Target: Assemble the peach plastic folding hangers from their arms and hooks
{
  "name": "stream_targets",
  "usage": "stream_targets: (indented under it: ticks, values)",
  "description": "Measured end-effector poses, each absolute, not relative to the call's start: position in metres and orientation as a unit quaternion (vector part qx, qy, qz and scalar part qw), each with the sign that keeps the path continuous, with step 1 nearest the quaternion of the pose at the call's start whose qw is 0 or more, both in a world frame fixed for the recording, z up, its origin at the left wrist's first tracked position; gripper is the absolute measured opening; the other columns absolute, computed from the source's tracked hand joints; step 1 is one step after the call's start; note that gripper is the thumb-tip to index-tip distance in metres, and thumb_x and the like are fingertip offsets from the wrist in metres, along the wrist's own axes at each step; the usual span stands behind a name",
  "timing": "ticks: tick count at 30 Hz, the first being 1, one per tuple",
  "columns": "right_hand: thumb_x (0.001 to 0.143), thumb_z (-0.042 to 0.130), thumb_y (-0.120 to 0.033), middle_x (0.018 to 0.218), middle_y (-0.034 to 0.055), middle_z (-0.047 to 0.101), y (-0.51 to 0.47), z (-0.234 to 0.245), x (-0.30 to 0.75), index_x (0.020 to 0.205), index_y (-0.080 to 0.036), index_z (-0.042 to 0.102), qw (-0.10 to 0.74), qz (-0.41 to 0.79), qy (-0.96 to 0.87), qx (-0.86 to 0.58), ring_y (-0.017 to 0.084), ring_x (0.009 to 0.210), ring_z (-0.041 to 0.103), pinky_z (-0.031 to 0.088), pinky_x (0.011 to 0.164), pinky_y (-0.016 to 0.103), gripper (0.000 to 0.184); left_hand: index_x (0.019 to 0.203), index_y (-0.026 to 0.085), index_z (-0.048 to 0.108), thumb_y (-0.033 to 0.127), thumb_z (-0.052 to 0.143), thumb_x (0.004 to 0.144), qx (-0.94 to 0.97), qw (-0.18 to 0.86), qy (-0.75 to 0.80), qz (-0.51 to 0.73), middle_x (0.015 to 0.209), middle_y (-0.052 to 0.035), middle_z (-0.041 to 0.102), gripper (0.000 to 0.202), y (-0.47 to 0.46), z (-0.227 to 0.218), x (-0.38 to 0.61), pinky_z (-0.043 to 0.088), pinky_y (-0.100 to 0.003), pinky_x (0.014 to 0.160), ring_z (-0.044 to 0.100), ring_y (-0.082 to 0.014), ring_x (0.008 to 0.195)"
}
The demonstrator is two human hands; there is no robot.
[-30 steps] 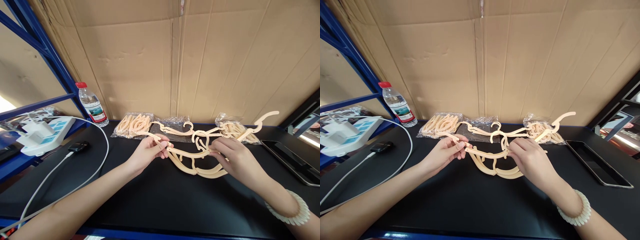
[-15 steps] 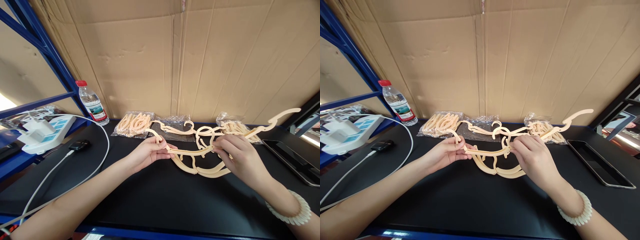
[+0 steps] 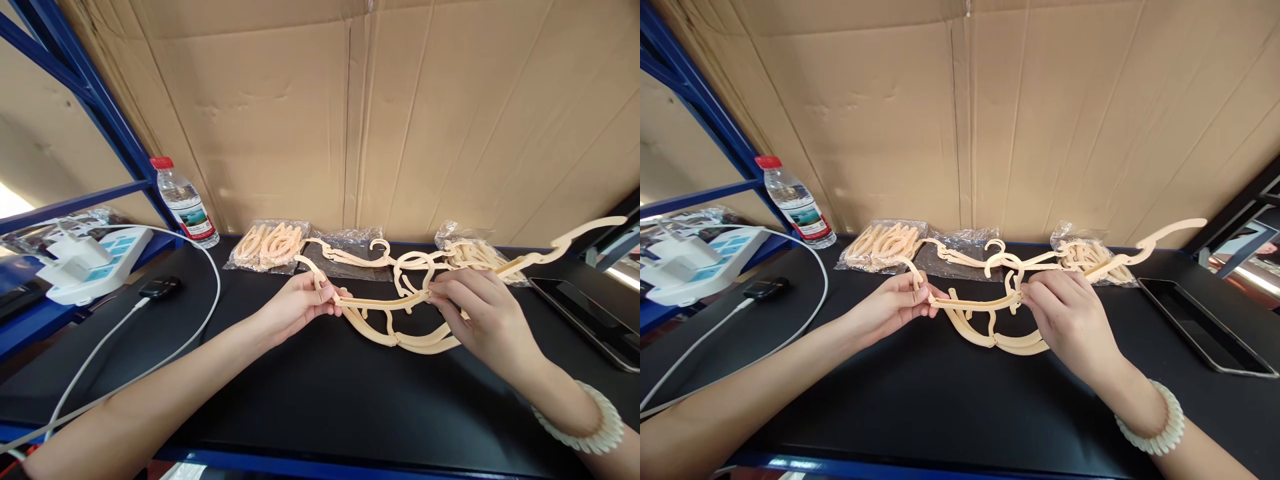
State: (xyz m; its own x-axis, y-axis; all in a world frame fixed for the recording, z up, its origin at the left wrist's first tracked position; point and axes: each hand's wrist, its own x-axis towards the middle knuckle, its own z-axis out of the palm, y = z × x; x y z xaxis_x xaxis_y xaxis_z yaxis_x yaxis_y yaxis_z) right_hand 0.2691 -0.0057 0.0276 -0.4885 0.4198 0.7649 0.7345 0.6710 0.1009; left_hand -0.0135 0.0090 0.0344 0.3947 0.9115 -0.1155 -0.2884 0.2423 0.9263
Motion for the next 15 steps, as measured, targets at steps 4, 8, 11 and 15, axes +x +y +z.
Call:
stream_targets:
  ticks: [4, 8, 11, 15]
  values:
    - [0.087, 0.062, -0.007, 0.082, 0.0057, 0.065, -0.0071, 0.025, 0.2672, 0.087, -0.018, 0.057, 0.379, -0.219, -0.831, -0.343, 0.02, 0.075, 0.059, 0.045, 0.072, 0.035, 0.012, 0.063, 0.013, 0.054, 0.017, 0.079, 0.069, 0.439, 0.707, 0.348, 0.431, 0.077, -0.0104, 0.074, 0.026, 0.0084, 0.0329, -0.0135, 0.049, -0.026, 0.06, 0.063, -0.0136, 0.056]
    - [0.085, 0.064, -0.005, 0.083, 0.0062, 0.066, -0.0087, 0.0239, 0.265, 0.09, -0.018, 0.058, 0.401, -0.226, -0.822, -0.335, 0.02, 0.077, 0.06, 0.046, 0.073, 0.035, 0.015, 0.059, 0.013, 0.054, 0.013, 0.076, 0.064, 0.432, 0.721, 0.362, 0.403, 0.072, -0.0091, 0.071, 0.023, 0.0081, 0.0329, -0.0124, 0.045, -0.025, 0.056, 0.061, -0.0137, 0.053]
    - [0.084, 0.065, -0.005, 0.084, 0.0068, 0.066, -0.01, 0.0246, 0.2641, 0.092, -0.018, 0.058, 0.408, -0.23, -0.82, -0.33, 0.02, 0.077, 0.061, 0.046, 0.072, 0.035, 0.017, 0.058, 0.012, 0.056, 0.01, 0.074, 0.062, 0.424, 0.727, 0.379, 0.385, 0.069, -0.0076, 0.07, 0.018, 0.0071, 0.034, -0.0106, 0.041, -0.023, 0.053, 0.061, -0.0133, 0.051]
    - [0.085, 0.065, -0.005, 0.083, 0.0068, 0.067, -0.0122, 0.0261, 0.2637, 0.092, -0.018, 0.059, 0.412, -0.234, -0.819, -0.325, 0.02, 0.075, 0.061, 0.046, 0.071, 0.036, 0.017, 0.057, 0.011, 0.056, 0.007, 0.071, 0.061, 0.422, 0.719, 0.394, 0.387, 0.068, -0.0076, 0.069, 0.016, 0.0063, 0.0346, -0.0097, 0.041, -0.024, 0.052, 0.061, -0.0139, 0.049]
